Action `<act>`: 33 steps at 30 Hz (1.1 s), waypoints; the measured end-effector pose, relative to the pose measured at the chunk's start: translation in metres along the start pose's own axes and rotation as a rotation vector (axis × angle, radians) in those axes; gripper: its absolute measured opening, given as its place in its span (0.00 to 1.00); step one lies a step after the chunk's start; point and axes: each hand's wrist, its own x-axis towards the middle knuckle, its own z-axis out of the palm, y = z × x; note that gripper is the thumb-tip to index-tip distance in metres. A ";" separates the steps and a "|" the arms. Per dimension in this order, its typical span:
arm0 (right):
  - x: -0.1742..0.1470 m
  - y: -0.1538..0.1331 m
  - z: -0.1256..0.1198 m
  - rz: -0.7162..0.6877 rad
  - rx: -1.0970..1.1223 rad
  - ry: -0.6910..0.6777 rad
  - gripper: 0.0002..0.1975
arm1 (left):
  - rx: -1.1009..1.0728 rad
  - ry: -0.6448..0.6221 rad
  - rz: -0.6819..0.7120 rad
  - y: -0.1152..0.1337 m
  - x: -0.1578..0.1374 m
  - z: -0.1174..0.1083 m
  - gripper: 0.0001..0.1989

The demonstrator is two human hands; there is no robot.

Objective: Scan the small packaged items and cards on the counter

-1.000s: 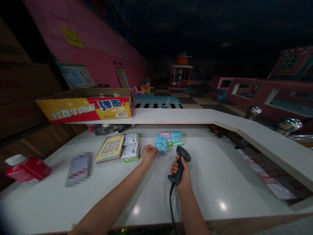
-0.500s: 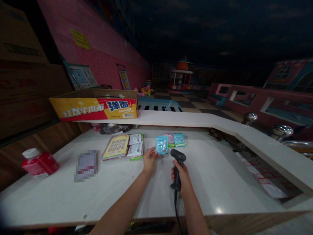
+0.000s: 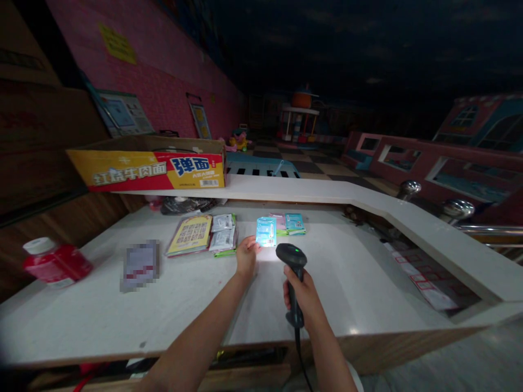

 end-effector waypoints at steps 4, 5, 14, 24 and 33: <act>0.003 0.003 -0.001 0.026 0.001 -0.014 0.24 | -0.053 -0.031 0.010 -0.002 0.000 -0.002 0.18; 0.006 0.005 -0.001 0.031 0.007 -0.015 0.25 | -0.055 -0.037 0.011 -0.002 0.000 -0.002 0.18; 0.071 0.009 -0.002 0.110 0.509 -0.097 0.23 | -0.016 -0.036 0.015 -0.004 -0.002 -0.002 0.17; 0.099 0.041 -0.026 0.166 0.896 -0.253 0.16 | -0.134 -0.014 0.012 -0.003 -0.005 0.000 0.21; 0.097 0.043 -0.025 0.191 0.968 -0.248 0.12 | -0.211 0.176 -0.027 0.017 -0.039 -0.023 0.20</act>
